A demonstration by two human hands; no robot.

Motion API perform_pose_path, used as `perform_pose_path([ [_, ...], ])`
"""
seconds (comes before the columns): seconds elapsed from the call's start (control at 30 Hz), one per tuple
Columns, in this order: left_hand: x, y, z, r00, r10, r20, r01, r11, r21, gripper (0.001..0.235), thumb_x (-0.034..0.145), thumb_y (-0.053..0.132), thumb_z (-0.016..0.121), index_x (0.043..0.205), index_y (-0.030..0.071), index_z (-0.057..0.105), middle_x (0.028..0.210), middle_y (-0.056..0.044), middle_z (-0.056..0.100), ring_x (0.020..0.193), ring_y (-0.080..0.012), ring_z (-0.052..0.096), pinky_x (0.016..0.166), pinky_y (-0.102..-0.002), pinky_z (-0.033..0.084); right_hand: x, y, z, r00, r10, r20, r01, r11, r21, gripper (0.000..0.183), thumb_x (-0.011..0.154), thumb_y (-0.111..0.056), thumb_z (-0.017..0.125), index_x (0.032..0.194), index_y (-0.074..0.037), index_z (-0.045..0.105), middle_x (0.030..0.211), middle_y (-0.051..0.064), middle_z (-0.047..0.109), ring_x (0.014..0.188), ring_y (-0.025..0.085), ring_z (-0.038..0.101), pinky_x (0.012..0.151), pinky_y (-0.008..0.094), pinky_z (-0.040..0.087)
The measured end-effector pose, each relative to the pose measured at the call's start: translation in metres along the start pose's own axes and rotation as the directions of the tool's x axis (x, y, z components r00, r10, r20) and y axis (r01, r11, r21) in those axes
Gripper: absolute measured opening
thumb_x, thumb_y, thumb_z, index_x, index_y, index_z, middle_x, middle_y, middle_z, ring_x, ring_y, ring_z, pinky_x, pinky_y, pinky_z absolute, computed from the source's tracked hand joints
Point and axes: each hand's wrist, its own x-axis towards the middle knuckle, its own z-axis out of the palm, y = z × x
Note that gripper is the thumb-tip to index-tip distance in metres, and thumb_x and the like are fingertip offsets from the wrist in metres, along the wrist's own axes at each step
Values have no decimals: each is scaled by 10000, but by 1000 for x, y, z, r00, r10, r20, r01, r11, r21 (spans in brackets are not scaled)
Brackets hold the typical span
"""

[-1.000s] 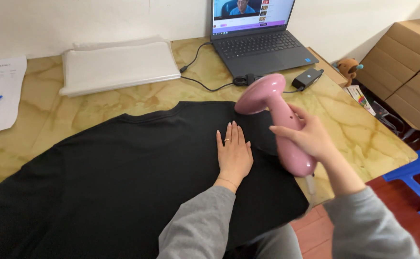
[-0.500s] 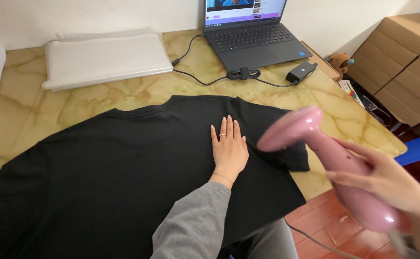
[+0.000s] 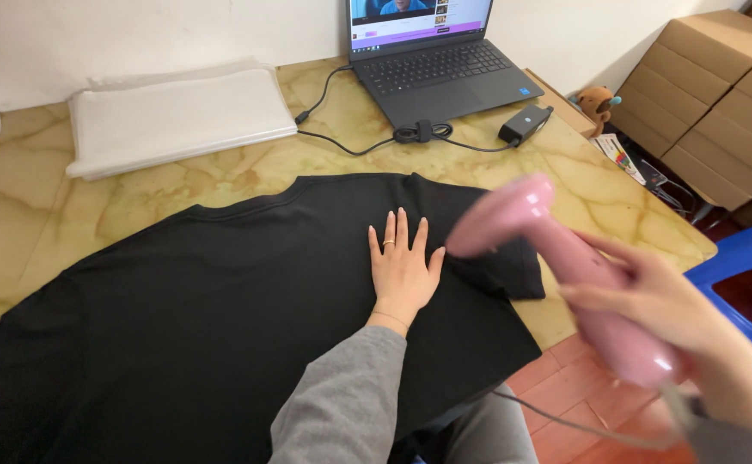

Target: The person uses a pink handheld garment steamer to remove wrinkles from a black t-shirt laid flat on a table. They smooth the fabric with one hand while moving the steamer over the front, sleeves, and back of the shirt, flipping it over to treat both sides.

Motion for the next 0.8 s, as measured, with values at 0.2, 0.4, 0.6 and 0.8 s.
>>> perform_pose_path([
  [0.2, 2, 4, -5, 999, -5, 48, 3, 999, 39, 655, 1068, 589, 362, 1608, 238, 483, 1716, -224, 342, 1611, -391, 259, 1268, -681, 141, 4, 60, -23, 996, 66, -59, -67, 998, -14, 874, 718, 8, 935, 1536, -188, 698, 1340, 105, 835, 1130, 274, 761, 1059, 397, 548],
  [0.4, 0, 2, -7, 999, 33, 35, -34, 999, 28, 595, 1075, 568, 355, 1589, 314, 514, 1699, -271, 344, 1603, -421, 262, 1256, -703, 134, 17, 5, 0, 997, 47, -62, -44, 998, 52, 858, 763, -224, 814, 1597, -263, 616, 1345, 129, 756, 1120, 267, 691, 1029, 407, 512],
  [0.6, 0, -1, -8, 999, 30, 33, -31, 999, 8, 597, 1072, 579, 364, 1584, 316, 521, 1704, -251, 345, 1601, -404, 269, 1260, -682, 142, 56, -11, 19, 993, -60, -102, 73, 989, 131, 832, 765, -343, 804, 1570, -280, 605, 1349, 69, 727, 1159, 227, 685, 999, 394, 524],
  [0.8, 0, 1, -9, 999, 21, 33, -21, 1000, 9, 597, 1062, 577, 388, 1577, 312, 532, 1701, -248, 355, 1599, -406, 272, 1259, -685, 143, 9, 3, -14, 997, 11, -78, -9, 999, 32, 794, 787, -206, 794, 1566, -273, 653, 1358, 50, 768, 1164, 217, 678, 1054, 369, 484],
])
